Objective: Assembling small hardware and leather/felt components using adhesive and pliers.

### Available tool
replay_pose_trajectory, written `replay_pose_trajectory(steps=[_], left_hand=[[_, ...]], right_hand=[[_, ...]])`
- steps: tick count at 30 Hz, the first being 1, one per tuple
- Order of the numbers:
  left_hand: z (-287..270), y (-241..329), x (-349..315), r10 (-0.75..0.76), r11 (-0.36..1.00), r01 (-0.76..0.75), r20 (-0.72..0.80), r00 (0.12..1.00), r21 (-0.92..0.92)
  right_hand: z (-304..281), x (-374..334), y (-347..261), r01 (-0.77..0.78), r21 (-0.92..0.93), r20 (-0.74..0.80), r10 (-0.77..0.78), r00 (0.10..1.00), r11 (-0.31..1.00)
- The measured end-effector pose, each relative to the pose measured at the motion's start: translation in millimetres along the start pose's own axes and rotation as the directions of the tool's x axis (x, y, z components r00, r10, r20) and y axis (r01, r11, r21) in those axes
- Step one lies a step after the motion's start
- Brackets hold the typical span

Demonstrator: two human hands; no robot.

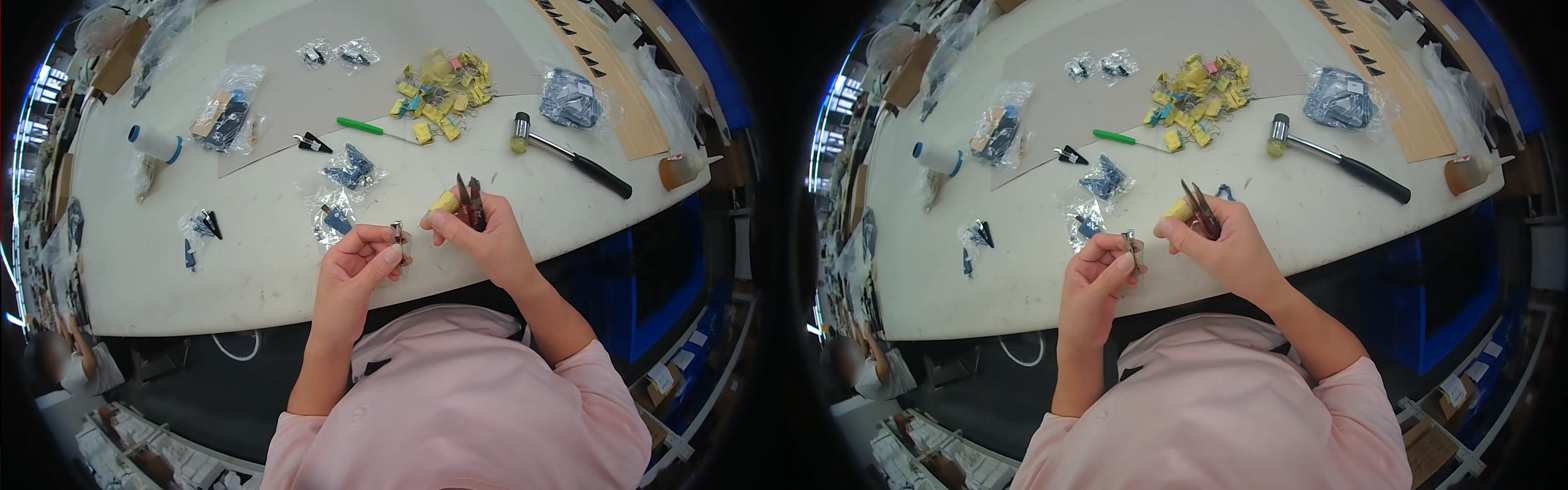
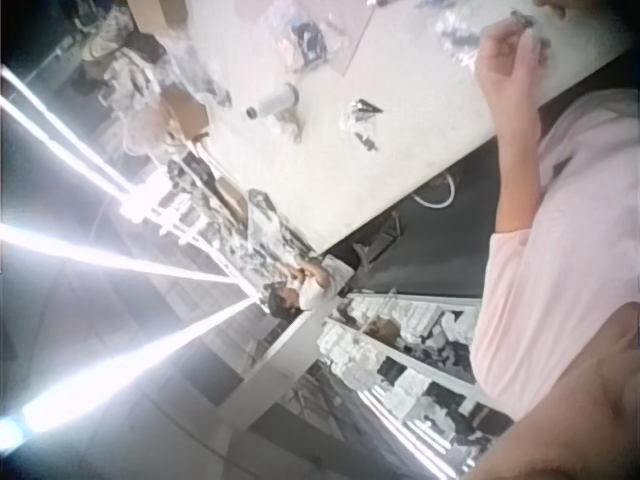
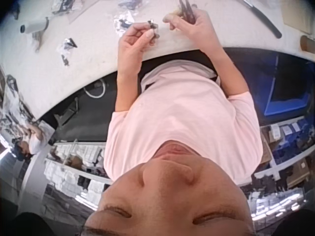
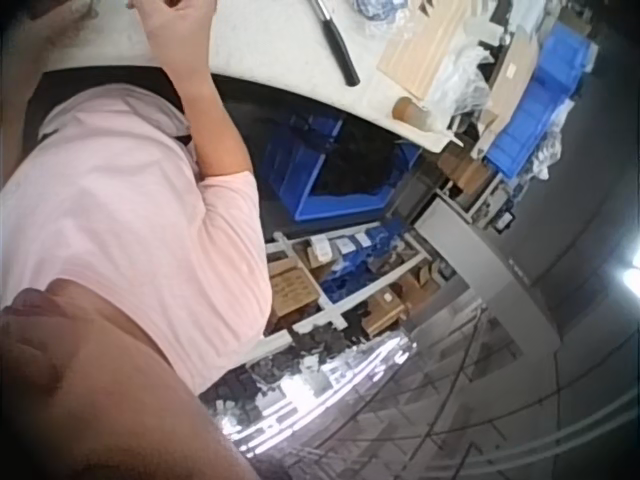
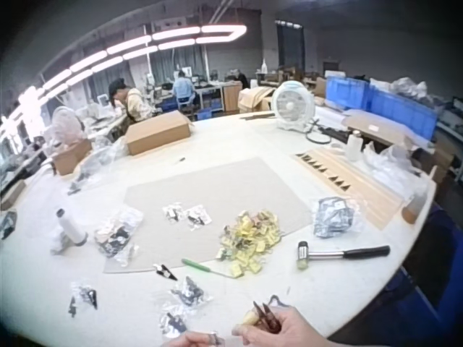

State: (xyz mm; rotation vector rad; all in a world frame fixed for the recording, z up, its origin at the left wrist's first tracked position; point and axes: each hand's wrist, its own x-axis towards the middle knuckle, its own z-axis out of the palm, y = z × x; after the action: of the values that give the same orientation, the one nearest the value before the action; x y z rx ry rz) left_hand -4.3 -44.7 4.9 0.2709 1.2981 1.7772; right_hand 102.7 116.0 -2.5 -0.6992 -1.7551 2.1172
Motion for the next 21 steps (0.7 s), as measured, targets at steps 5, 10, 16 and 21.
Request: replay_pose_trajectory(steps=[5, 10, 16, 21], left_hand=[[2, -4, 1, 0.034, 0.999, -0.034, -0.011, 0.999, 0.023], [6, -13, 1, 0.226, 0.953, -0.207, -0.063, 0.972, 0.222], [-1, -14, 16, 0.364, 0.907, -0.241, -0.357, 0.860, 0.344], [-11, -4, 6, 0.284, 0.938, -0.238, -0.166, 0.944, 0.252]], right_hand=[[12, -5, 1, 0.033, 0.034, 0.073, -0.035, 0.997, 0.999], [19, -4, 4, 0.035, -0.006, 0.107, -0.034, 0.994, 0.999], [21, -6, 2, -0.073, 0.012, 0.110, 0.071, 0.991, 0.997], [8, 0, -1, -0.240, 0.101, 0.099, 0.230, 0.968, 0.966]])
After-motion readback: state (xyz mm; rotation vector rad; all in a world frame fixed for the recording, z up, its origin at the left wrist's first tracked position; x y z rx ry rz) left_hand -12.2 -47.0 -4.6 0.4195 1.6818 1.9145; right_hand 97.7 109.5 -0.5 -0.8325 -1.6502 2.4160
